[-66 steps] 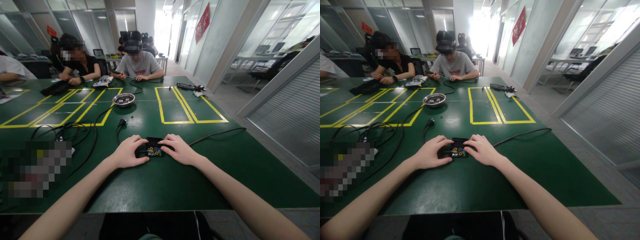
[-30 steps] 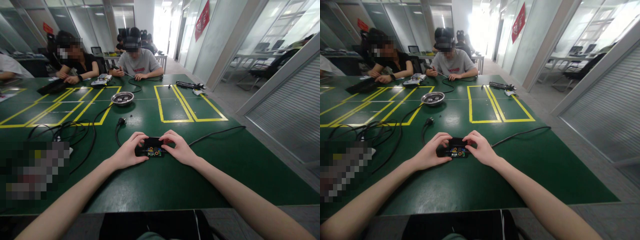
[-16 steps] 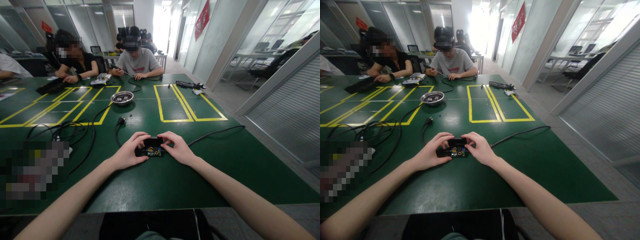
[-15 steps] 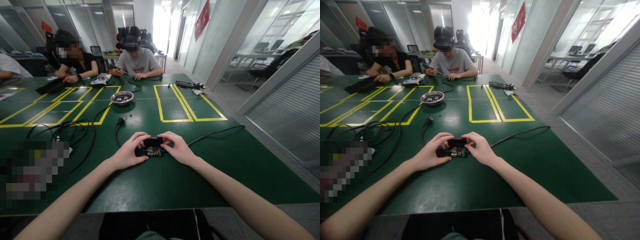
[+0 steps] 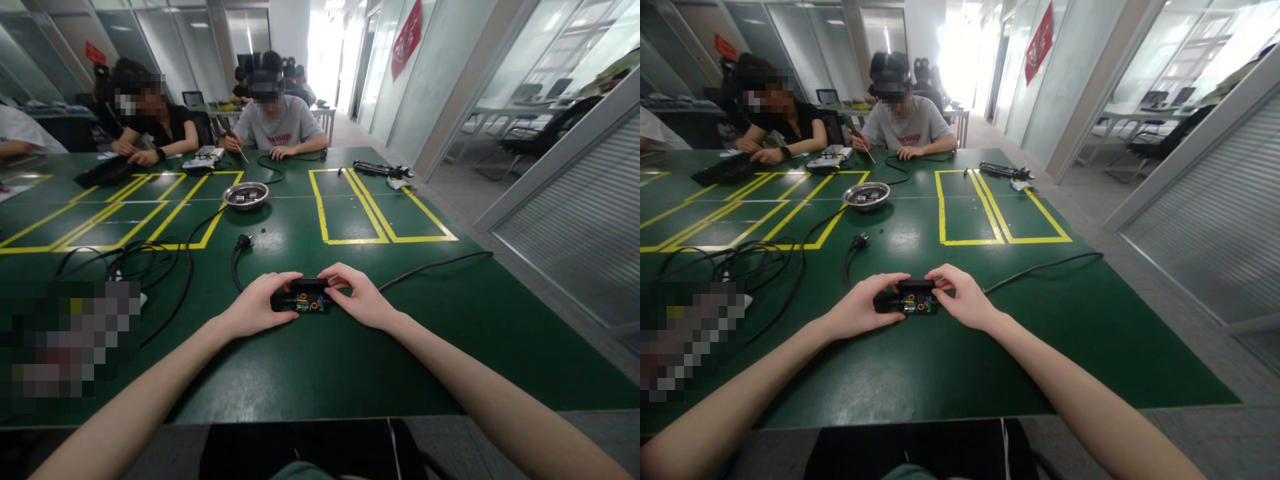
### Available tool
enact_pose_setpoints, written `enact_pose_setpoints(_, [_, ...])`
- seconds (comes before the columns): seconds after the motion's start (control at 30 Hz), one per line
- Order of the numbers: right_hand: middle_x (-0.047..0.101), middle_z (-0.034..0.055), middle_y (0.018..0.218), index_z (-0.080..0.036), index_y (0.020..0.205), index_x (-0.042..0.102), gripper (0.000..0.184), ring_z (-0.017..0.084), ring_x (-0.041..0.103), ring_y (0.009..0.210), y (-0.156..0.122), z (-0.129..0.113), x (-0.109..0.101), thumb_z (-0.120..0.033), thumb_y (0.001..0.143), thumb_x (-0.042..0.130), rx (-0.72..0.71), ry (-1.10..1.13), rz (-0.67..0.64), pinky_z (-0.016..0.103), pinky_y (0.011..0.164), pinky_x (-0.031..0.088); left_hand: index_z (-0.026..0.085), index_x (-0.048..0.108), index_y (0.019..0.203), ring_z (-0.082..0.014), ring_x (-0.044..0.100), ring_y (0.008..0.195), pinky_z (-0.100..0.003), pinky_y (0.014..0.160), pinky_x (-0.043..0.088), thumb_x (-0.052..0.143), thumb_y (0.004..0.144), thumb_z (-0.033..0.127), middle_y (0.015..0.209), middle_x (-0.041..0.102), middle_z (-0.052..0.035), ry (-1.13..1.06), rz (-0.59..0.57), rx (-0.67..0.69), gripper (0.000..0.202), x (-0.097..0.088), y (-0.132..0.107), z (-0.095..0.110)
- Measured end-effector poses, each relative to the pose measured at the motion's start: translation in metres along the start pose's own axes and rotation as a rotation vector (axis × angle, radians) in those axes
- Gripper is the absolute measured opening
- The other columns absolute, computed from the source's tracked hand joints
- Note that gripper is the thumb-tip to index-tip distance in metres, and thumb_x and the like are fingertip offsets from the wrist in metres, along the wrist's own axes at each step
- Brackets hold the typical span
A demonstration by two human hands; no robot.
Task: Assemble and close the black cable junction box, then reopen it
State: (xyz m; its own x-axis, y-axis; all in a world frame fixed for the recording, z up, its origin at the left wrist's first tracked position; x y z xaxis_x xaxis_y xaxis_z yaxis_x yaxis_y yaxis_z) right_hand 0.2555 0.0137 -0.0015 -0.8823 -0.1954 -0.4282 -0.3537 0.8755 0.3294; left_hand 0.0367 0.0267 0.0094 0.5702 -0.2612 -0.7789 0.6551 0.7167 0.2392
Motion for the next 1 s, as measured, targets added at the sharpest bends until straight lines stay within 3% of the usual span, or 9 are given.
enact_pose_setpoints(0.33, [0.067,0.0067,0.103,-0.02,0.096,0.066,0.014,0.019,0.068,0.093,-0.002,-0.017,-0.003,-0.009,0.087,0.061,-0.195,-0.102,-0.079,0.036,0.085,0.059,0.022,0.066,0.119,-0.0233,0.071,0.098,-0.038,0.092,0.056,0.08,0.082,0.028,0.109,0.076,-0.0048,0.001,-0.029,0.028,0.04,-0.002,0.001,0.006])
enact_pose_setpoints(0.77, [0.065,0.0068,0.108,-0.02,0.083,0.06,0.014,0.019,0.067,0.099,-0.002,-0.022,-0.005,-0.007,0.084,0.063,-0.218,-0.127,-0.191,0.036,0.091,0.055,0.022,0.07,0.114,-0.0208,0.07,0.091,-0.034,0.085,0.056,0.077,0.084,0.027,0.101,0.074,-0.0039,0.012,-0.032,0.032,0.031,-0.001,0.002,0.009])
enact_pose_setpoints(0.87, [0.065,0.0074,0.111,-0.021,0.091,0.066,0.018,0.02,0.067,0.102,-0.003,-0.021,-0.005,-0.006,0.082,0.062,-0.213,-0.148,-0.21,0.038,0.093,0.055,0.022,0.071,0.112,-0.0211,0.069,0.091,-0.034,0.086,0.056,0.078,0.083,0.027,0.1,0.075,-0.0041,0.024,-0.031,0.025,0.03,0.0,0.001,0.008])
enact_pose_setpoints(1.0, [0.064,0.009,0.118,-0.022,0.118,0.07,0.043,0.022,0.067,0.108,-0.005,-0.018,-0.002,-0.008,0.078,0.066,-0.209,-0.19,-0.227,0.04,0.097,0.056,0.022,0.072,0.112,-0.0214,0.069,0.09,-0.035,0.086,0.055,0.078,0.083,0.028,0.096,0.074,-0.0039,0.031,-0.026,0.028,0.03,0.0,0.001,0.009])
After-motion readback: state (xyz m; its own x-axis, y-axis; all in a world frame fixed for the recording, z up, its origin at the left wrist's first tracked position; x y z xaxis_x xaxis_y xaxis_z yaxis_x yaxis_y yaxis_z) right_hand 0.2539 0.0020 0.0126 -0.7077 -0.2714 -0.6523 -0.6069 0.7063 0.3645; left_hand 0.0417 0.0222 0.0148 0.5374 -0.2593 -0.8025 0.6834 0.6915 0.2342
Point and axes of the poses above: each hand's wrist, its own y-axis towards the middle knuckle, its own x-axis out of the palm, z = x × y, the point moved 5 cm from there along y, towards the middle knuckle
